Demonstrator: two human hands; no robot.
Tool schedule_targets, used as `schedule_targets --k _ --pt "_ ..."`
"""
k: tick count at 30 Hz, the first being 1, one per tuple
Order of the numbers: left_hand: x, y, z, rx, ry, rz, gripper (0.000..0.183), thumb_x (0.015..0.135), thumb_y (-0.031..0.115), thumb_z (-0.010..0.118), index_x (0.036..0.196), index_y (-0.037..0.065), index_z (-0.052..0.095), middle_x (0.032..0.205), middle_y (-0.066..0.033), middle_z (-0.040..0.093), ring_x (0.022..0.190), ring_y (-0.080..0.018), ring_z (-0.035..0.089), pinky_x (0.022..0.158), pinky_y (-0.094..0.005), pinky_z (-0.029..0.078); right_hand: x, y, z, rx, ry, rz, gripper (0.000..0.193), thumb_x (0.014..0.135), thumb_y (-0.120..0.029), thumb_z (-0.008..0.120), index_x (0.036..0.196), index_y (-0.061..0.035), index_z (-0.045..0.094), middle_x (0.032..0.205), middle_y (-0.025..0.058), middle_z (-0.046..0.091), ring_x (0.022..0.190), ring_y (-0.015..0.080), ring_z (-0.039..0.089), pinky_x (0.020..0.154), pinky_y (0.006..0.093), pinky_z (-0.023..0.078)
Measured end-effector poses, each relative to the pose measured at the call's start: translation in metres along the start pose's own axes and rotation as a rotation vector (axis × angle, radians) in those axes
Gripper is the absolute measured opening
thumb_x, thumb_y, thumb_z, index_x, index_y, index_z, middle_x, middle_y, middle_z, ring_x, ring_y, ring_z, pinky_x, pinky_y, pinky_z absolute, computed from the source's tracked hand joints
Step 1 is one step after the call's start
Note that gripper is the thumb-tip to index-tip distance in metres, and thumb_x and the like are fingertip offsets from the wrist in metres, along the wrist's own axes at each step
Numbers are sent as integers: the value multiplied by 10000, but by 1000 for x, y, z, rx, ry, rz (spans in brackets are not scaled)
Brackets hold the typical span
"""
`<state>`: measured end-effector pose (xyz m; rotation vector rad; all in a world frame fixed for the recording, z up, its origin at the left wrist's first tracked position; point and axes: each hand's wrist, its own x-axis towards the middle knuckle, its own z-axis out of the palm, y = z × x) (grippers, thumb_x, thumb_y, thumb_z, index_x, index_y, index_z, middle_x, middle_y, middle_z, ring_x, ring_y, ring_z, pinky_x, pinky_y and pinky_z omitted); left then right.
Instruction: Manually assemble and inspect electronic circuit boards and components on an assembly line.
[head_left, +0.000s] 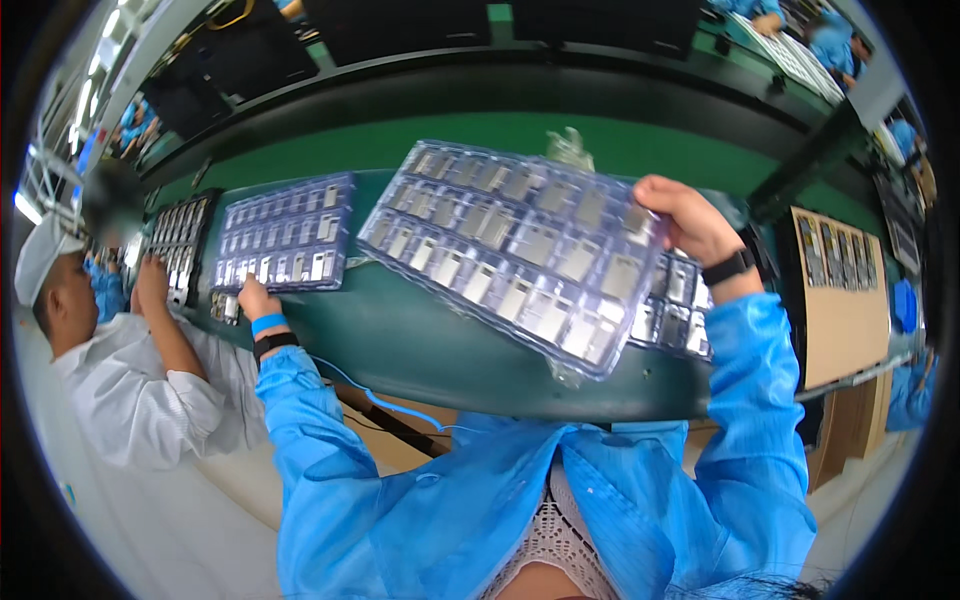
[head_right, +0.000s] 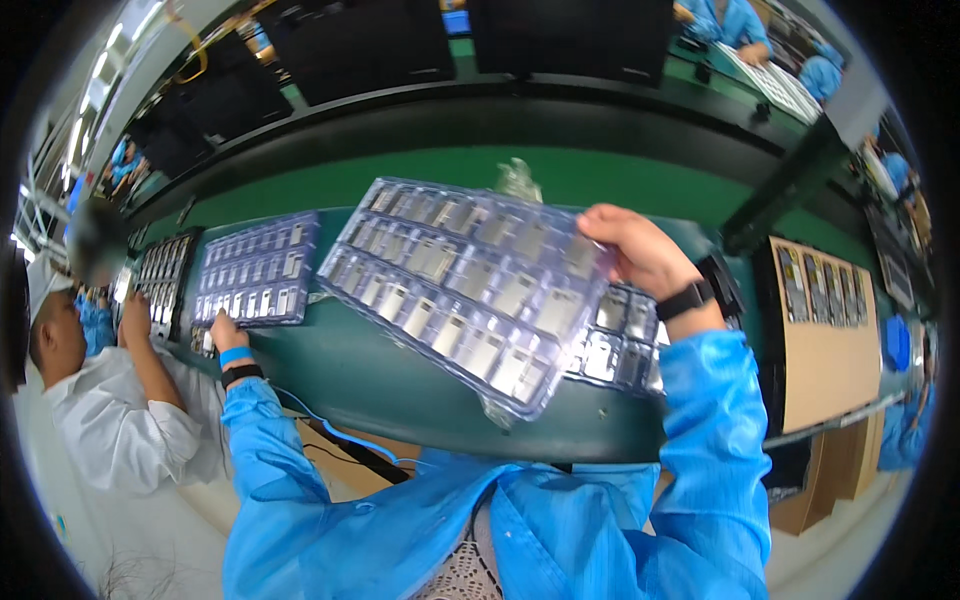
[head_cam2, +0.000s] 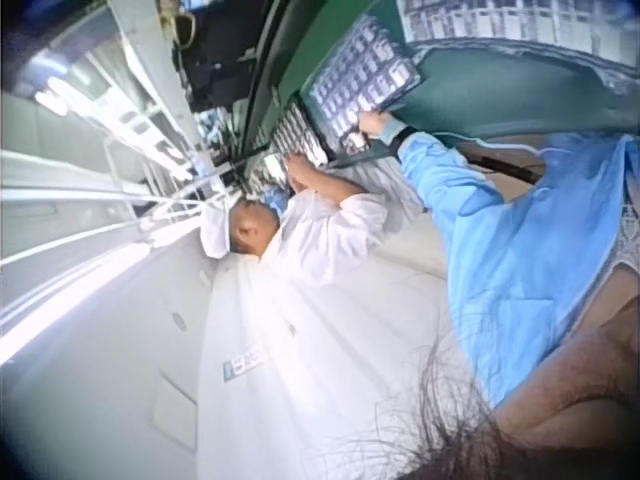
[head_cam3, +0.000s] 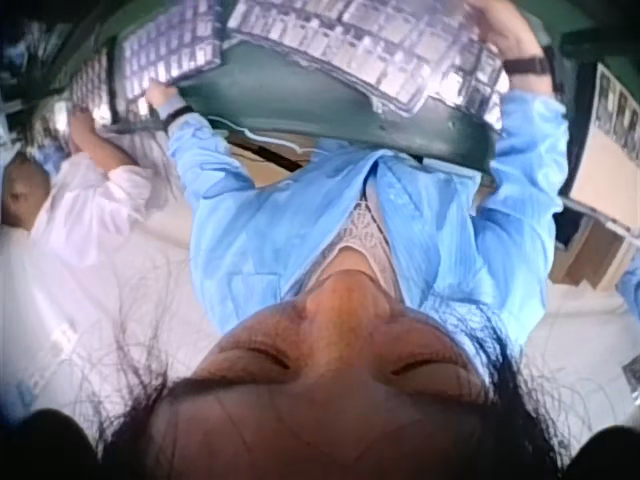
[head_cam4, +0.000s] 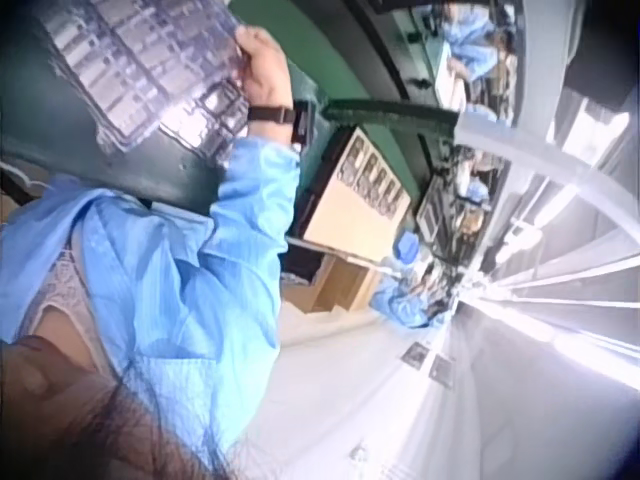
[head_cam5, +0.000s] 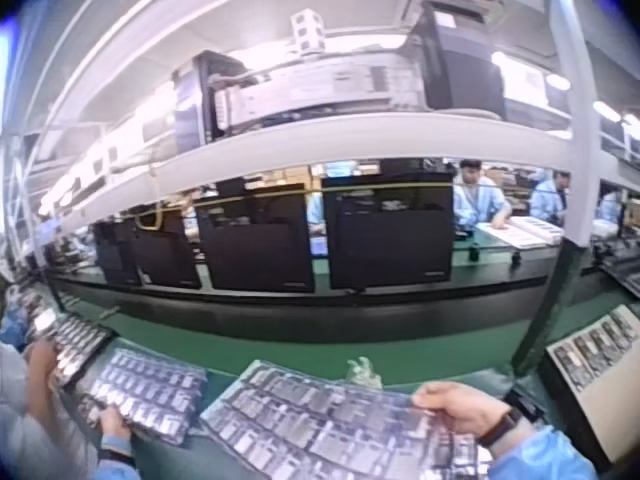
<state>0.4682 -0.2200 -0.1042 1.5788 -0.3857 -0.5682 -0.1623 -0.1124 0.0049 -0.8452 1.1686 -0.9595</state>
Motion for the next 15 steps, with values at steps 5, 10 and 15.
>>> schedule_targets --k 5,10,15 --pt "-103 3 11 45 -60 332 323 862 185 527 1086 -43 482 973 -97 548 871 -184 509 807 -309 405 15 -4 -8 24 45 -16 163 836 -230 593 834 -69 566 652 -7 553 421 52 461 337 189 332" --pt "-343 17 28 20 -1026 -423 387 884 412 491 1017 50 461 943 -114 521 852 -197 551 745 -344 466 10 -6 -4 141 121 26 140 827 -213 603 785 -81 579 626 -24 563 418 30 463 324 163 313" --pt "-387 15 47 -259 -1281 -845 470 893 386 477 1203 44 390 1163 -165 480 1050 -284 521 903 -452 433 -5 5 -8 159 61 11 167 816 -235 627 772 -80 581 591 -30 527 397 31 422 318 158 272"
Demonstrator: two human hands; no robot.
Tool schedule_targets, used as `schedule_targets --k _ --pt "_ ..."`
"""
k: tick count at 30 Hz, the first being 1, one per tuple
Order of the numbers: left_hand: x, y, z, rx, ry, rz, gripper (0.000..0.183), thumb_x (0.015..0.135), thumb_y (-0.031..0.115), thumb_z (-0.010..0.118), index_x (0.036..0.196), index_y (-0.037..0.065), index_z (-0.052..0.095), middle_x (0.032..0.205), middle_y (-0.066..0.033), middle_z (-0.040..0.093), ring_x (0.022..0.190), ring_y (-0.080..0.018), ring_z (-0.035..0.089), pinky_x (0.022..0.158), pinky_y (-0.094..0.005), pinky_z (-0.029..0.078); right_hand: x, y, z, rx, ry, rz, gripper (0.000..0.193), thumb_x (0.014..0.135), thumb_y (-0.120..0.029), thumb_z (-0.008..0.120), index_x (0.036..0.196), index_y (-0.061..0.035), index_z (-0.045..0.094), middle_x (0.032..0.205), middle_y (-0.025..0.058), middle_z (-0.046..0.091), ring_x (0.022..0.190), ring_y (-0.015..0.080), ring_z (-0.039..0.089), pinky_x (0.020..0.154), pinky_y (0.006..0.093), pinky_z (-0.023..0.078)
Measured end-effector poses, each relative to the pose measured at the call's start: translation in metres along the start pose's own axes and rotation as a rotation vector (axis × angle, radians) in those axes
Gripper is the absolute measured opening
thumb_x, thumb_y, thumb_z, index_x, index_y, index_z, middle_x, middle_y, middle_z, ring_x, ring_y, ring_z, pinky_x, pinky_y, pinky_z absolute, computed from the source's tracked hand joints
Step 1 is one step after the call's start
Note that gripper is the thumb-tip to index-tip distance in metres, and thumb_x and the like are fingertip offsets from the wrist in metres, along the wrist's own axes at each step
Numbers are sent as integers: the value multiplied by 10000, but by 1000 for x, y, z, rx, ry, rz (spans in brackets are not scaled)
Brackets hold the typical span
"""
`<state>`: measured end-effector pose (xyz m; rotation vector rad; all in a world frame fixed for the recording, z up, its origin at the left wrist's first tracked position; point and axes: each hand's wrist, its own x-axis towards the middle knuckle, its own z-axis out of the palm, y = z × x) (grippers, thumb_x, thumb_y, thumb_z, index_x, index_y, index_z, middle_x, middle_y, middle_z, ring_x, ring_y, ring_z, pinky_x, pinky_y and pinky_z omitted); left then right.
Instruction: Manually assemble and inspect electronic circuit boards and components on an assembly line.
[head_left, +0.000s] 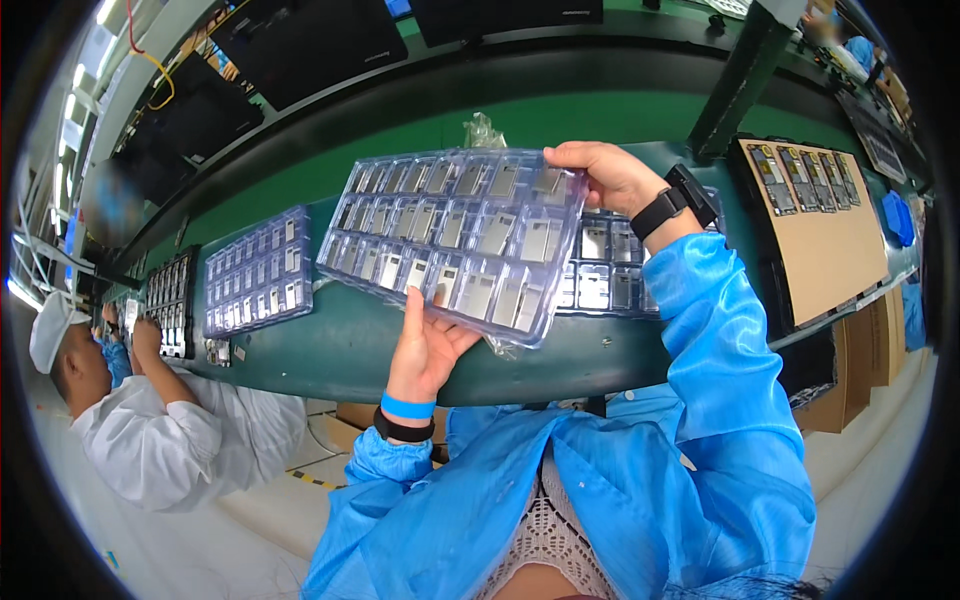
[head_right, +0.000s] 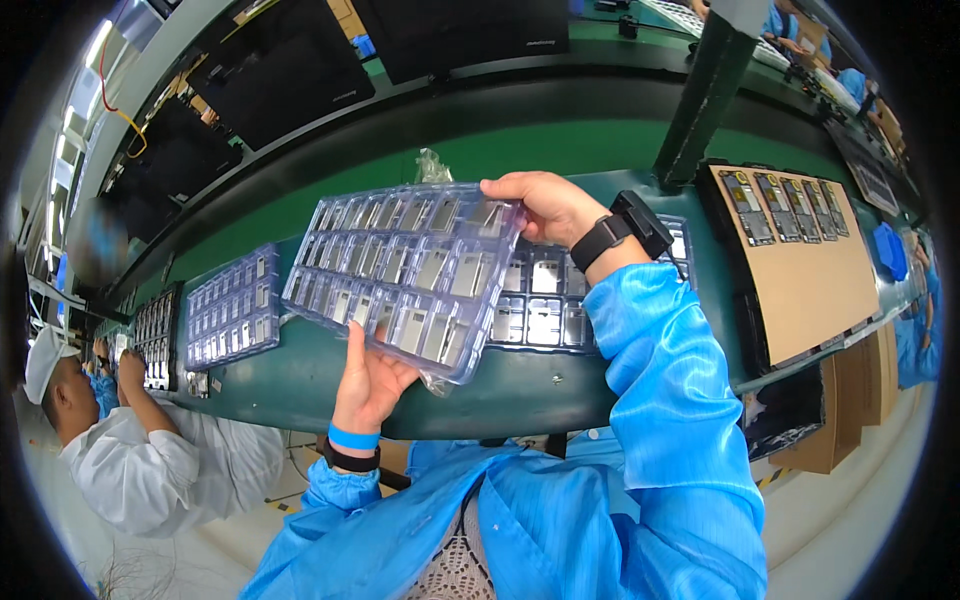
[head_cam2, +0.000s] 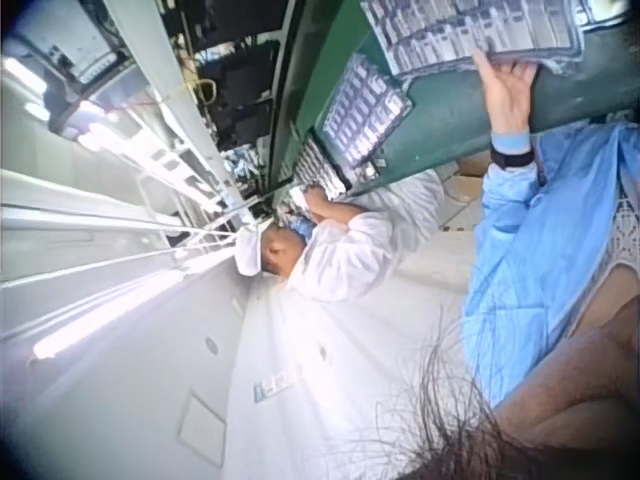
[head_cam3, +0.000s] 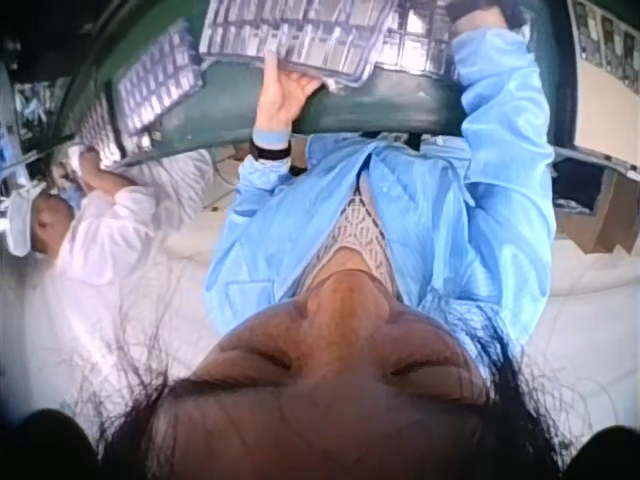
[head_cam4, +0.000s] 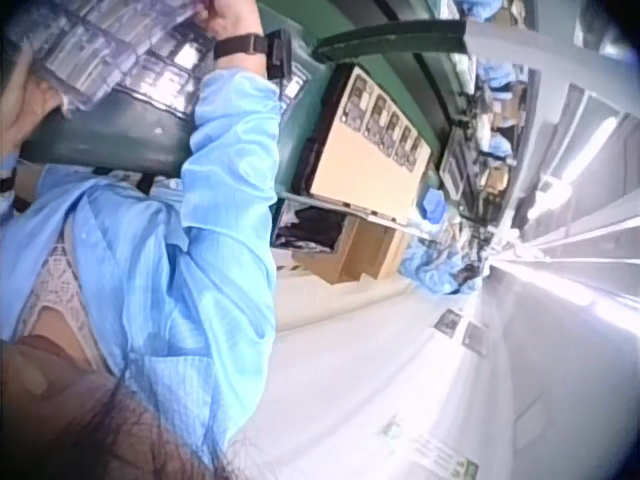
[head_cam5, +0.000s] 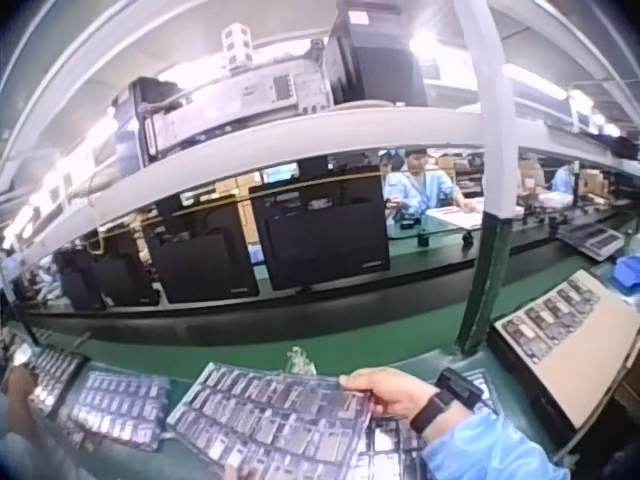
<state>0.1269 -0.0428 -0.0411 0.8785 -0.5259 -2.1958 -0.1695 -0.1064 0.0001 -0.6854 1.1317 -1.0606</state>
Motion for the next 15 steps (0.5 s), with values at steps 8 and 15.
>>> schedule_targets --k 8,15 --pt "24 4 -7 -183 -32 255 241 893 146 506 1100 22 501 1080 -89 574 1013 -210 544 906 -353 436 -79 4 -21 -351 314 -169 542 842 -517 497 977 1 581 731 32 578 594 87 528 539 211 441" --pt "31 4 8 -254 35 327 218 879 127 533 1074 34 511 1069 -82 571 997 -196 543 900 -360 444 -138 88 -91 -1332 1061 -129 410 733 -281 666 916 31 474 875 259 544 818 404 551 704 451 455"
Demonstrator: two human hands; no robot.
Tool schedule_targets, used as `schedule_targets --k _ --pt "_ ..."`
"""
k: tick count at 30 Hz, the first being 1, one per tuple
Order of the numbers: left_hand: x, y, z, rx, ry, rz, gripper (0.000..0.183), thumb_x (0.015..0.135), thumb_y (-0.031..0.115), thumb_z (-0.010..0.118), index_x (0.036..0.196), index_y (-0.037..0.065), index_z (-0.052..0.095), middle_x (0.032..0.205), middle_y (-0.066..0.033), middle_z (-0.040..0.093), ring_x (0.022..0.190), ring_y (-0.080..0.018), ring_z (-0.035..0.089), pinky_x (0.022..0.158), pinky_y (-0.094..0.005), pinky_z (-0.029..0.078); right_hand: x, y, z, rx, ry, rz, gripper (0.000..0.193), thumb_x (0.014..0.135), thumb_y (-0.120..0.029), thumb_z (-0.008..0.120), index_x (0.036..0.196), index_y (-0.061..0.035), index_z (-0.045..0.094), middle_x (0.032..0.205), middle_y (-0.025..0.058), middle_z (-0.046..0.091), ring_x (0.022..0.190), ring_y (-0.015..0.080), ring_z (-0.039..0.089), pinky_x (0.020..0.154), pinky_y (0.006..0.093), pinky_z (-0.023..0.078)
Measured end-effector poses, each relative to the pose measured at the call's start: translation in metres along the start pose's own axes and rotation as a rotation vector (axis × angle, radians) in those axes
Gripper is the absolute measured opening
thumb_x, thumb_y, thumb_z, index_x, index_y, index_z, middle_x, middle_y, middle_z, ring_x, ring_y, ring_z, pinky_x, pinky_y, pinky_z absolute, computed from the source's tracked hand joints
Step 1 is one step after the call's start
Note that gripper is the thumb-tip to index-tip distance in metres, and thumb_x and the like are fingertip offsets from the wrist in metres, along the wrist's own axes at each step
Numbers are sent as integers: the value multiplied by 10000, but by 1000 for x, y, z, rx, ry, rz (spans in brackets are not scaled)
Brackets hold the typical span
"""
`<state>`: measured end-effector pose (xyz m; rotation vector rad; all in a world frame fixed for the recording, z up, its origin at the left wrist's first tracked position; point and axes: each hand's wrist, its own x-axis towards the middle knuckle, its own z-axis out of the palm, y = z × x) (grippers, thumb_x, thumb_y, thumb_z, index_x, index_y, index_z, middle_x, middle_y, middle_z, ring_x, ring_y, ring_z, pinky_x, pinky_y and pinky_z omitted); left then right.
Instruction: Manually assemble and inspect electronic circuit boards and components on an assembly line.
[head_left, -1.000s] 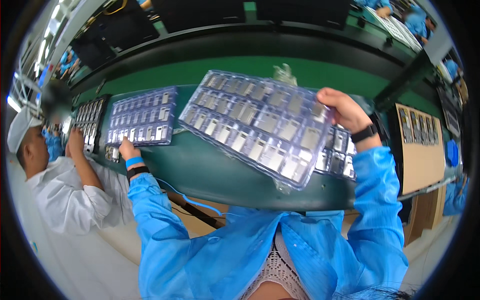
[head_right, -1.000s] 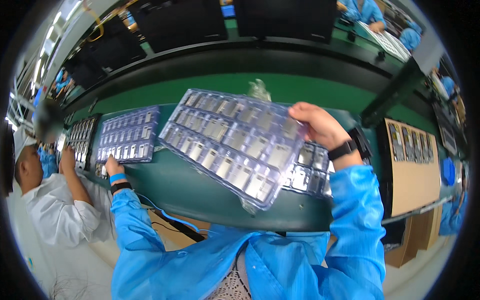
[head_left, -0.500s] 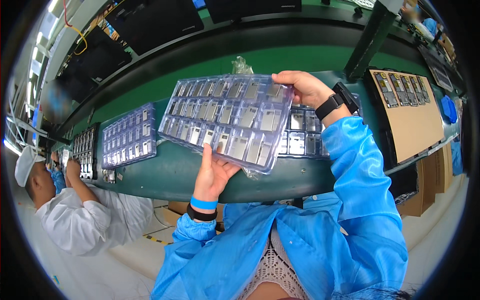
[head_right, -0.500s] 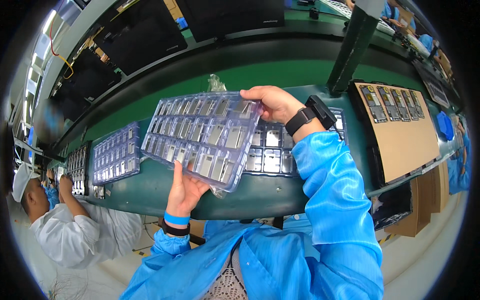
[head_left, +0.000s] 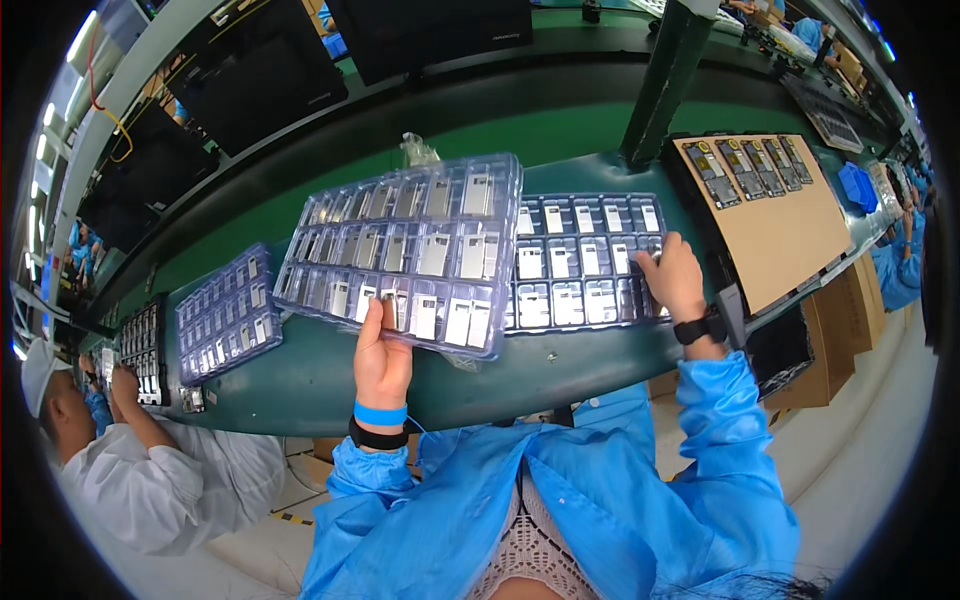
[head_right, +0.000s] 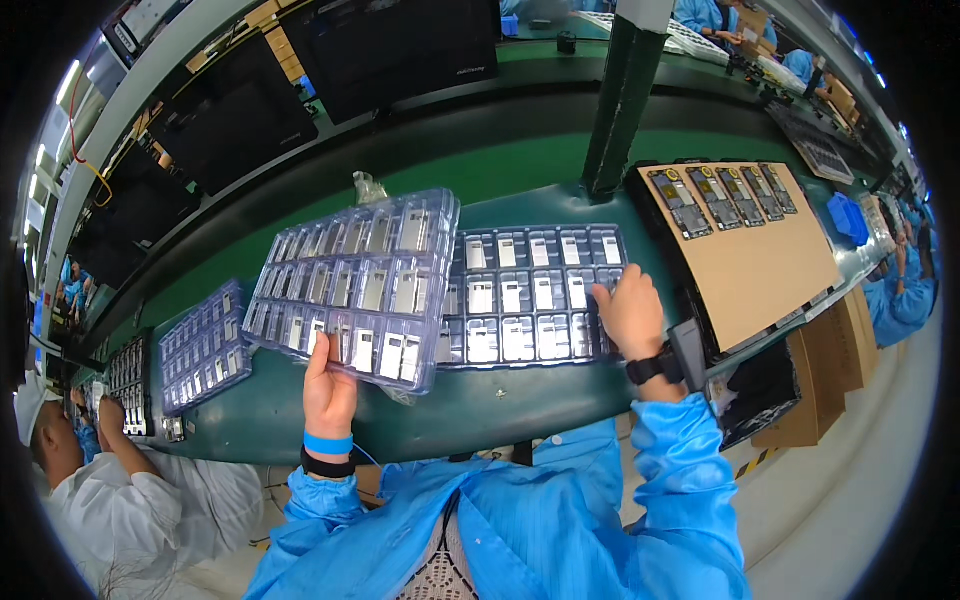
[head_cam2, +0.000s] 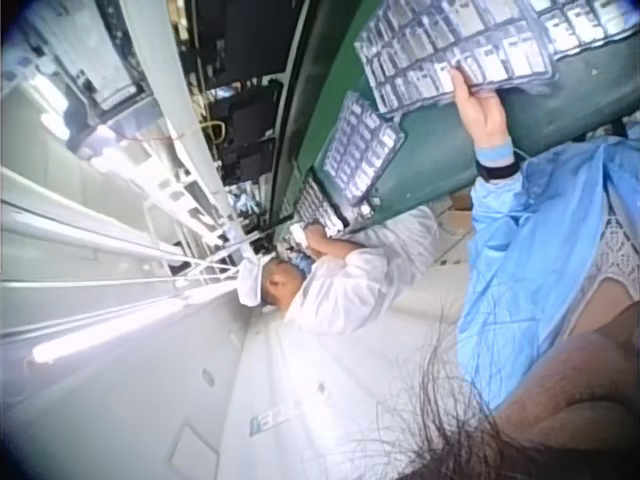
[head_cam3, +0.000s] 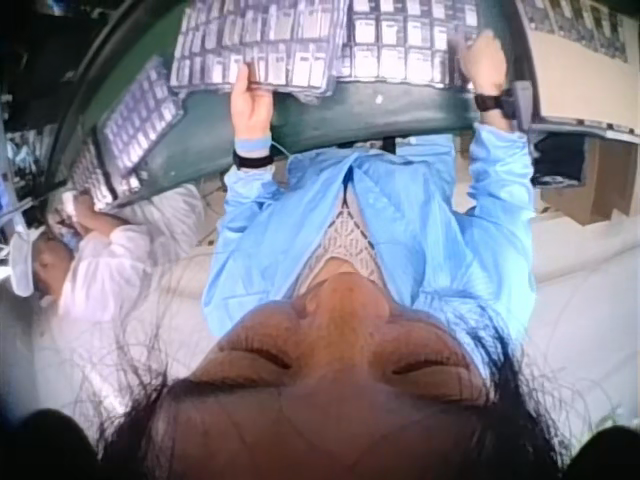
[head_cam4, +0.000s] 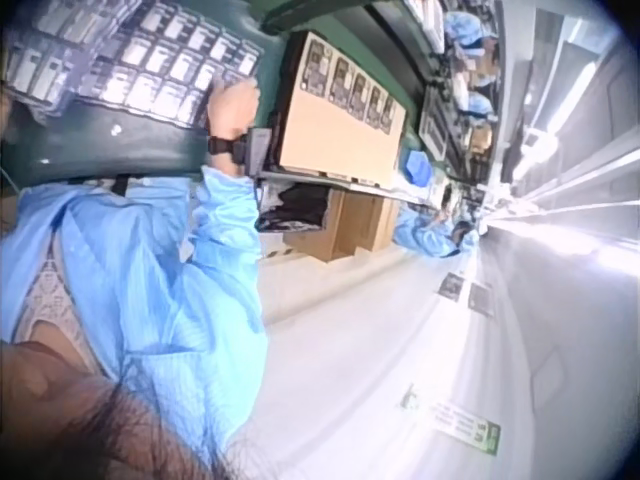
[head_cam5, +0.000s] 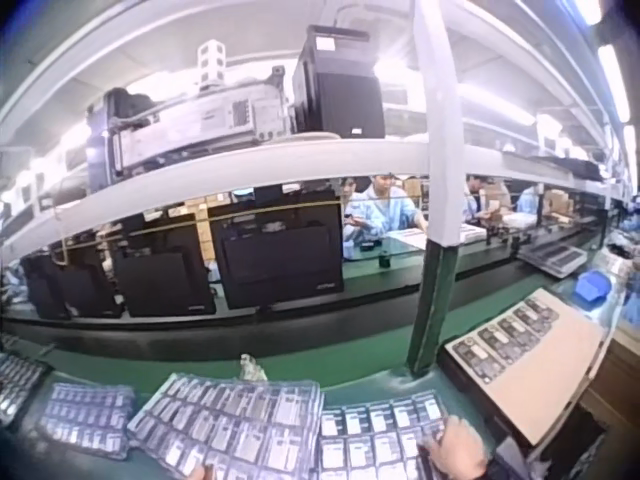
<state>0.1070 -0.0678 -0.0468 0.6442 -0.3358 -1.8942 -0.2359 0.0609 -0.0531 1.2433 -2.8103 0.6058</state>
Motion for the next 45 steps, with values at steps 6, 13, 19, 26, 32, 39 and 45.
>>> schedule_targets --k 6,13,19,26,32,39,45 --pt "-4 -13 -19 -14 -35 -115 205 865 133 556 1036 23 533 998 -70 591 961 -180 557 853 -317 452 1 8 -18 -25 354 -255 303 743 -149 642 971 19 534 893 206 540 863 369 500 752 422 408" --pt "-4 -43 -7 -85 -34 -13 239 884 113 523 1113 45 508 1084 -52 567 993 -179 549 867 -327 455 -11 -94 -23 1204 -829 196 543 816 -352 614 1177 -5 403 1026 124 524 850 209 567 658 360 526" --pt "-29 5 -7 243 -65 -221 391 890 341 500 1029 -22 539 971 -119 602 904 -211 595 805 -341 492 -38 -126 -2 1413 -800 236 292 811 -111 598 1053 -75 438 797 41 585 663 111 587 455 240 499" --pt "-13 106 -62 1980 650 798 449 654 193 737 1006 27 512 1182 -167 456 1124 -344 409 879 -464 371 -37 -130 -6 1350 -681 179 316 809 -100 573 1086 -89 420 749 11 562 623 77 553 431 186 430" --pt "25 141 -130 2103 641 865 382 752 132 629 1094 36 490 1230 -198 430 1168 -453 342 943 -589 293 -31 -131 -12 1332 -558 60 290 815 -65 512 1096 -72 441 846 14 547 708 78 533 586 209 437" --pt "33 176 -153 2251 542 1004 365 786 115 584 1122 6 493 1219 -223 444 1168 -427 364 949 -559 291 -36 -127 -30 1393 -520 137 318 810 -7 481 1125 -43 455 1010 63 569 864 131 555 774 274 449" --pt "39 118 -85 1653 281 630 474 808 295 610 1095 -64 495 1030 -228 559 920 -312 562 782 -356 449 -36 -121 -27 1319 -611 305 412 824 -55 507 1221 -36 397 905 44 562 794 114 540 608 236 437"
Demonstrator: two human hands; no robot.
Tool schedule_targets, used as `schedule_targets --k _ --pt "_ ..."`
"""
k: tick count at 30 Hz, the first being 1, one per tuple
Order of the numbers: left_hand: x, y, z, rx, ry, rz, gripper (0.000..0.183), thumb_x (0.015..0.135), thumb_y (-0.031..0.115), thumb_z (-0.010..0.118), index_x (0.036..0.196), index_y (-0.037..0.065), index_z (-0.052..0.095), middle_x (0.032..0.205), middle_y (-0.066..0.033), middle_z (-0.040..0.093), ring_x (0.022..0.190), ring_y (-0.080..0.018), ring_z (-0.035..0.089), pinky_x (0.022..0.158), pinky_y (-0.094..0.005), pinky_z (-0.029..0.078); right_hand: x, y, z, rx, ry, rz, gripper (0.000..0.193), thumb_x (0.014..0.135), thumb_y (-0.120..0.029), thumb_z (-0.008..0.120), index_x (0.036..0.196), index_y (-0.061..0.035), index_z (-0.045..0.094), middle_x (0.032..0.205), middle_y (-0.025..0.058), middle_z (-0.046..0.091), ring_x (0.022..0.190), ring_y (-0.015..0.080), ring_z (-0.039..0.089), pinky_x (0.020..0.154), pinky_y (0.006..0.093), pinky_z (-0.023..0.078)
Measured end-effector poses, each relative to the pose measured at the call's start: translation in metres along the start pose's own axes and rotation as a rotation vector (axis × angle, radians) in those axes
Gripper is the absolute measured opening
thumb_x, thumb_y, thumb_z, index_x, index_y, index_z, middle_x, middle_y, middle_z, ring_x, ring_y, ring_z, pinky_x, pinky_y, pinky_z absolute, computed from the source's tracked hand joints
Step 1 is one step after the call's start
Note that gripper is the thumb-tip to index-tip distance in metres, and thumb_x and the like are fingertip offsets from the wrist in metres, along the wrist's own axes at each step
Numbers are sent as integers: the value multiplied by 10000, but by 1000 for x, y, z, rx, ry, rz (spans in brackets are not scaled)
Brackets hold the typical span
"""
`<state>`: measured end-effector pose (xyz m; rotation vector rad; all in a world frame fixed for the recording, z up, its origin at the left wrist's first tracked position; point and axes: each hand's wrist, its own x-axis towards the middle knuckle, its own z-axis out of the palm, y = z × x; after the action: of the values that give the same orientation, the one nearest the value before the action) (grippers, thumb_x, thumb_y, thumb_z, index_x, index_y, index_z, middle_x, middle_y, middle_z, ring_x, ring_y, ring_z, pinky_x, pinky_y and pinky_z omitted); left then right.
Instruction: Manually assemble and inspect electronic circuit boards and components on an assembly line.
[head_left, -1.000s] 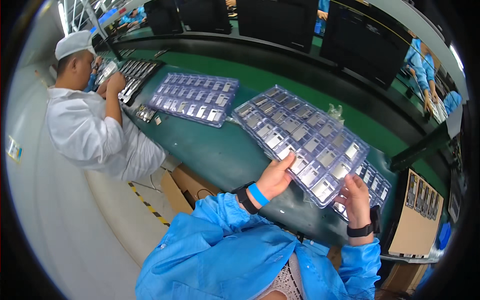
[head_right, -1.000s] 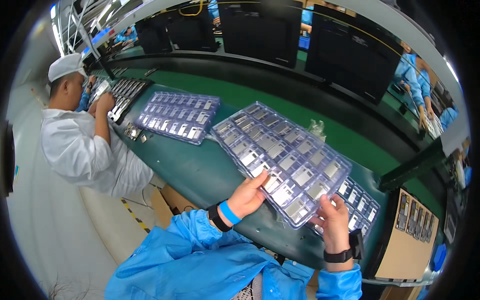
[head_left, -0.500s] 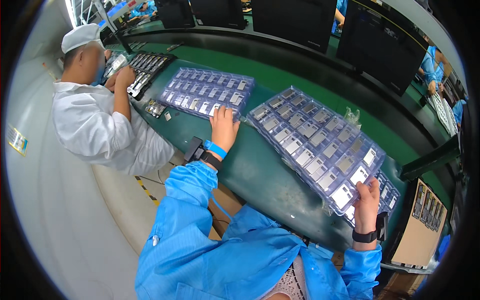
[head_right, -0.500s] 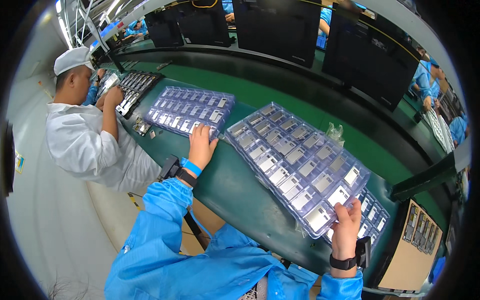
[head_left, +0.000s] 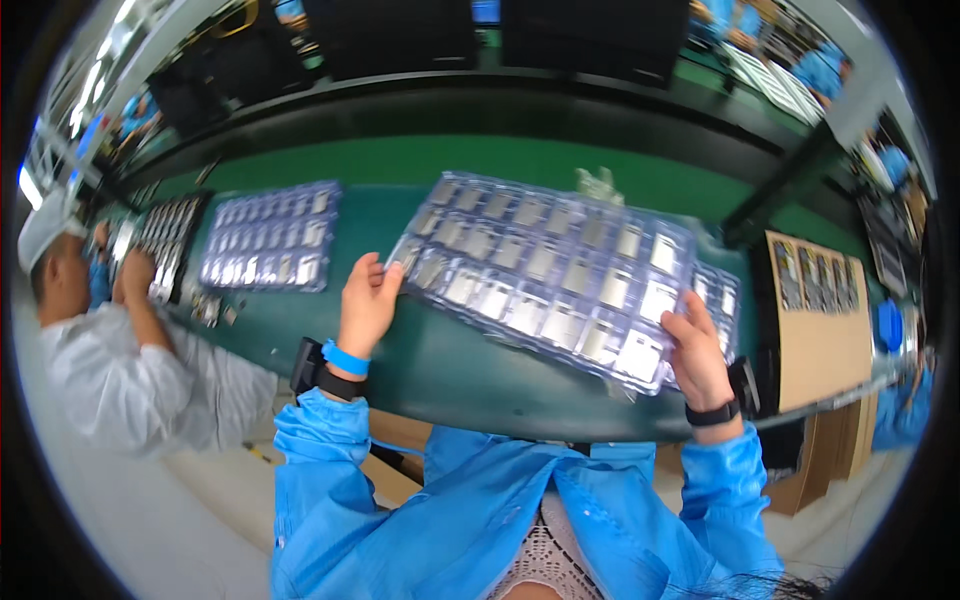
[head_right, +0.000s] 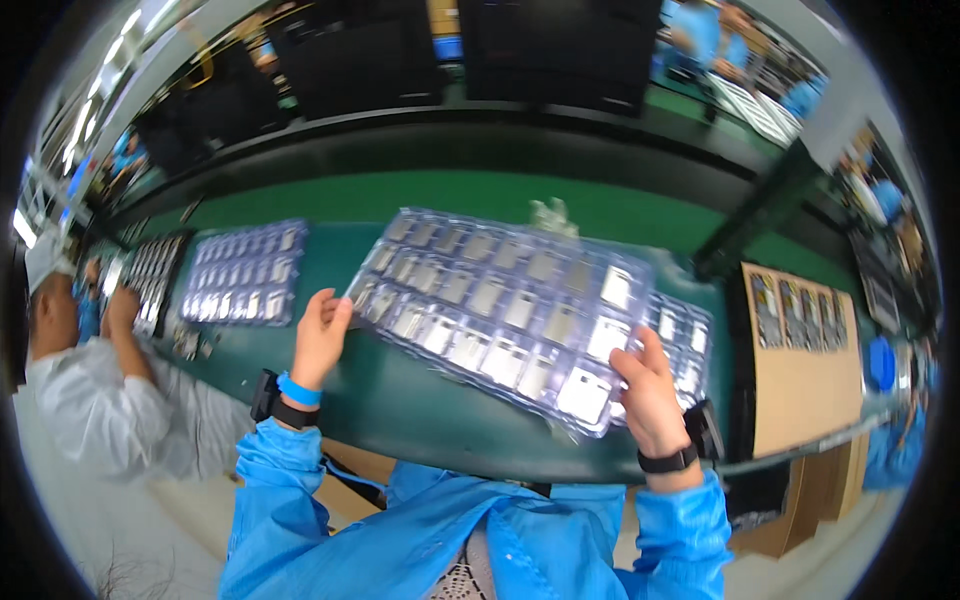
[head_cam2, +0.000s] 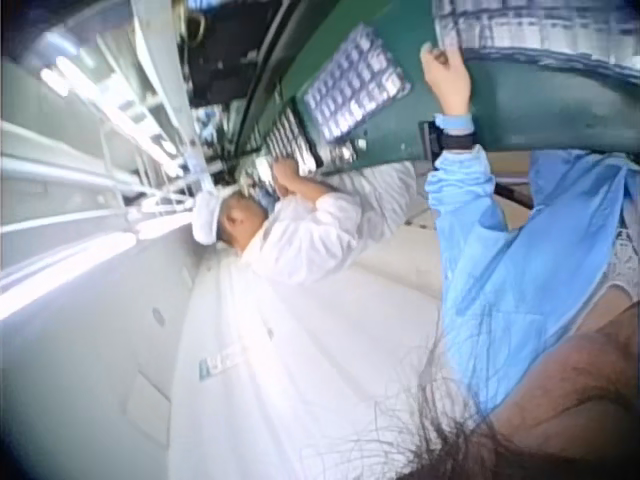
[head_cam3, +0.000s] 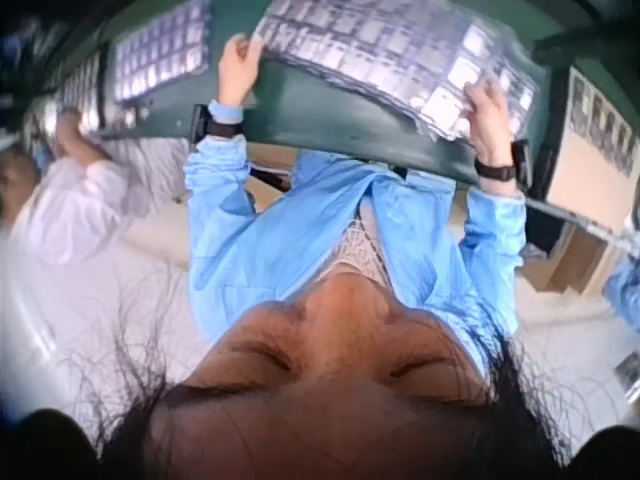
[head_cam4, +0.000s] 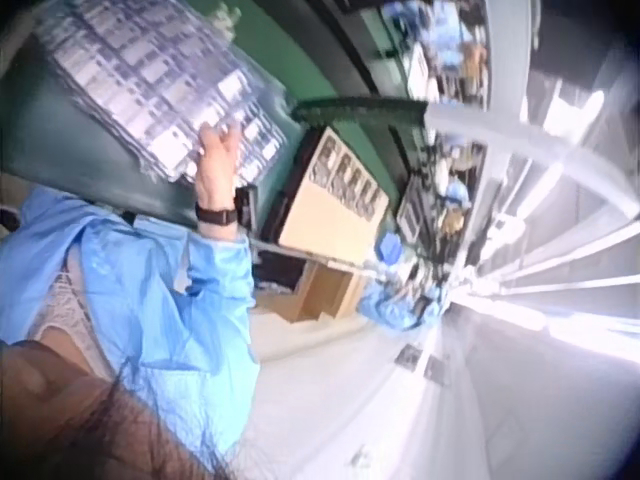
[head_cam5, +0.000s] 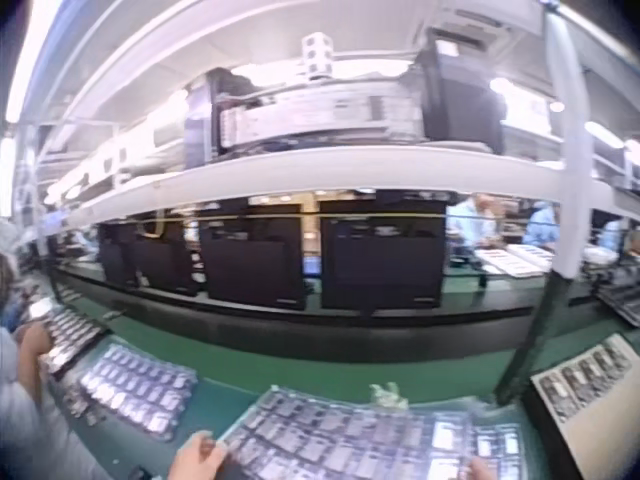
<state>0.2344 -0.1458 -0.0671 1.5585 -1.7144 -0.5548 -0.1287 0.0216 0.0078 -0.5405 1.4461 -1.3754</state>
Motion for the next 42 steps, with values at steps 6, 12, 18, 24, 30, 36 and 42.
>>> schedule_targets --k 6,12,18,24,30,36,42 --pt "51 4 2 -41 -548 -332 591 757 540 609 821 -47 577 701 -47 556 622 -116 482 553 -268 389 24 10 -21 -258 38 -36 559 833 -98 529 1319 23 281 906 79 528 751 116 509 617 241 424" --pt "51 -31 -16 -797 -527 -445 282 927 265 456 1040 18 533 915 -36 592 805 -125 557 701 -265 457 29 11 -37 -330 -44 16 447 854 -217 549 1212 31 449 965 104 578 854 120 554 631 236 460" --pt "28 -7 -45 -962 -498 -390 323 921 285 460 1099 23 525 1036 -59 589 924 -152 572 815 -296 468 7 21 -117 -1318 813 -456 341 743 -235 658 877 51 530 863 225 544 793 386 545 717 435 446" --pt "27 -19 -50 -1099 -245 -512 335 908 303 484 1102 35 535 1060 -61 589 941 -162 574 819 -300 472 11 48 -148 -1237 745 -187 304 784 -259 603 807 37 536 840 229 562 796 400 550 703 455 449" --pt "38 -25 -52 -1218 -189 -544 309 900 281 500 1064 23 541 1032 -71 596 925 -164 583 816 -283 483 -1 33 -150 -966 655 -178 274 843 -239 508 804 32 491 788 237 577 788 401 557 687 444 432" --pt "48 -39 -45 -1217 -227 -513 276 905 279 494 1023 35 547 984 -69 601 890 -149 585 769 -267 489 -4 49 -158 -1012 792 -187 299 801 -267 558 855 24 510 796 213 592 790 376 572 702 428 445" --pt "51 -36 -39 -1142 -201 -507 256 907 277 494 1007 48 552 959 -38 593 871 -145 576 764 -277 474 -1 45 -146 -1119 807 10 338 732 -290 623 854 23 589 880 211 615 871 362 582 750 408 458"
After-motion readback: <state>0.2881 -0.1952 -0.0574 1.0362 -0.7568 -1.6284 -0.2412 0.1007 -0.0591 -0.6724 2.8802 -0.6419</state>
